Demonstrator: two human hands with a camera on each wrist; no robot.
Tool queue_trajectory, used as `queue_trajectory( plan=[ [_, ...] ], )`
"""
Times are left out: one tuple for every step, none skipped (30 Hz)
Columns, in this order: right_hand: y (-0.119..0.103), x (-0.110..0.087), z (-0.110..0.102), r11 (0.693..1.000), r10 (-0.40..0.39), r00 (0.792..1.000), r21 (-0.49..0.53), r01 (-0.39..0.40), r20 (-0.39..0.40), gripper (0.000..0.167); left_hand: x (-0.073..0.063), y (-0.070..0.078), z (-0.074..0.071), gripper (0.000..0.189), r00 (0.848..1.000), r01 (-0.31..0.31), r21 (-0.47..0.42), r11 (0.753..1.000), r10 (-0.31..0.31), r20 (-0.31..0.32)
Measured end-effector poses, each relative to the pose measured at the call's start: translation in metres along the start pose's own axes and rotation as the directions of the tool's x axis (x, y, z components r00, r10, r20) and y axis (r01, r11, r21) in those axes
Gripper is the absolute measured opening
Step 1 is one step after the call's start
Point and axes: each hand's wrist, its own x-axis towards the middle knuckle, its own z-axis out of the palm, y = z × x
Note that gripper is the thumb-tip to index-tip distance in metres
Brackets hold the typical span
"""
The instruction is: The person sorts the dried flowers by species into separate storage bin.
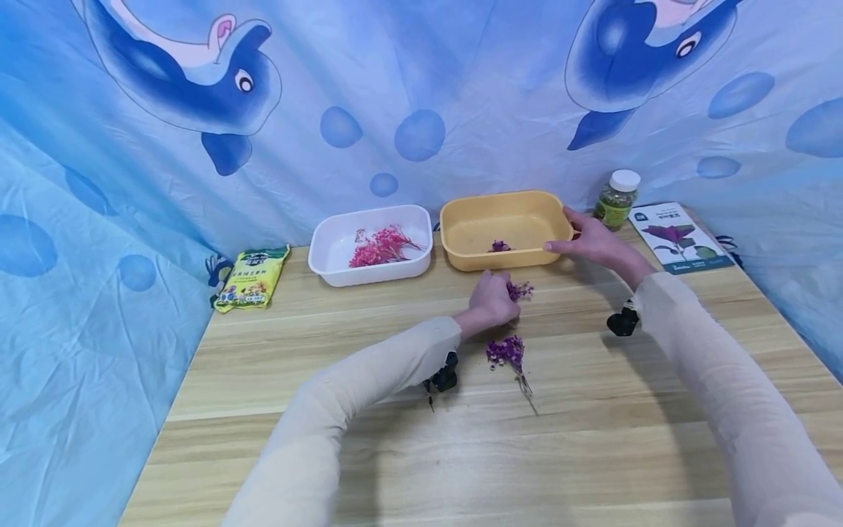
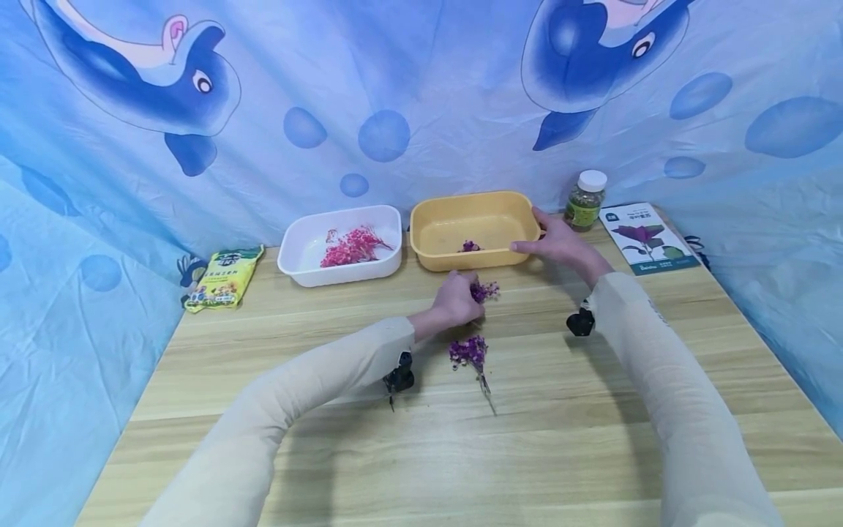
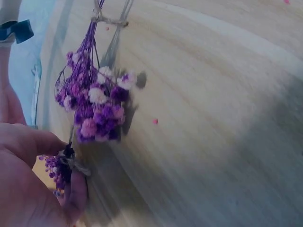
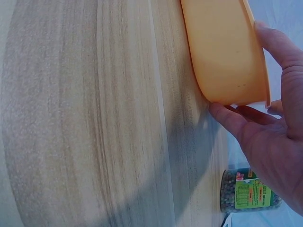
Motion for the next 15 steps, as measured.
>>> queue_trajectory(
  plan=[
    [0.000,0.000,0.000,1.000,0.001,1.000,-0.001,-0.001,0.000,0.111,0.000,-0.002,-0.002,0.076,1.000,-0.021,-0.025,0.999,0.021,0.008],
    [0.000,0.000,0.000,1.000,0.003,1.000,-0.003,-0.003,0.000,0.111,0.000,-0.004,-0.004,0.075,0.999,-0.038,-0.051,0.998,0.038,0.014],
    [0.000,0.000,0.000,1.000,0.003,1.000,-0.004,-0.003,0.001,0.110,0.000,-0.006,-0.006,0.074,0.999,-0.048,-0.079,0.996,0.050,0.021],
    [0.000,0.000,0.000,1.000,0.003,1.000,-0.006,-0.003,0.002,0.111,0.000,-0.007,-0.007,0.072,0.998,-0.054,-0.119,0.991,0.058,0.031],
    [0.001,0.001,0.000,1.000,0.003,1.000,-0.010,-0.003,0.002,0.111,0.000,-0.009,-0.008,0.070,0.997,-0.058,-0.150,0.987,0.064,0.035],
    [0.001,0.001,0.000,1.000,0.004,1.000,-0.011,-0.004,0.002,0.110,0.000,-0.011,-0.009,0.067,0.997,-0.059,-0.185,0.981,0.067,0.041],
    [0.001,0.001,0.000,1.000,0.003,1.000,-0.011,-0.003,0.002,0.110,0.000,-0.012,-0.011,0.065,0.997,-0.055,-0.220,0.974,0.067,0.045],
    [0.001,0.001,0.000,1.000,0.003,1.000,-0.013,-0.003,0.002,0.110,0.001,-0.014,-0.012,0.064,0.997,-0.048,-0.250,0.967,0.062,0.050],
    [0.001,0.002,0.000,1.000,0.003,1.000,-0.014,-0.003,0.002,0.111,0.001,-0.015,-0.013,0.063,0.997,-0.043,-0.278,0.960,0.060,0.052],
    [0.001,0.002,0.000,1.000,0.004,1.000,-0.015,-0.004,0.002,0.111,0.001,-0.017,-0.014,0.062,0.997,-0.041,-0.304,0.952,0.060,0.053],
    [0.001,0.002,0.000,1.000,0.005,1.000,-0.014,-0.005,0.003,0.111,0.001,-0.018,-0.015,0.061,0.997,-0.036,-0.327,0.944,0.057,0.054],
    [0.001,0.001,0.000,1.000,0.006,1.000,-0.011,-0.006,0.004,0.112,0.001,-0.019,-0.016,0.060,0.996,-0.033,-0.363,0.931,0.060,0.062],
    [0.001,0.001,-0.001,1.000,0.008,1.000,-0.011,-0.008,0.005,0.112,0.001,-0.021,-0.017,0.061,0.996,-0.025,-0.408,0.913,0.059,0.072],
    [0.001,0.001,-0.001,1.000,0.011,1.000,-0.009,-0.011,0.006,0.113,0.001,-0.022,-0.019,0.061,0.995,-0.020,-0.444,0.896,0.062,0.079],
    [0.001,0.001,-0.001,1.000,0.012,1.000,-0.007,-0.012,0.008,0.113,0.000,-0.023,-0.020,0.060,0.994,-0.014,-0.488,0.873,0.066,0.090]
  ],
)
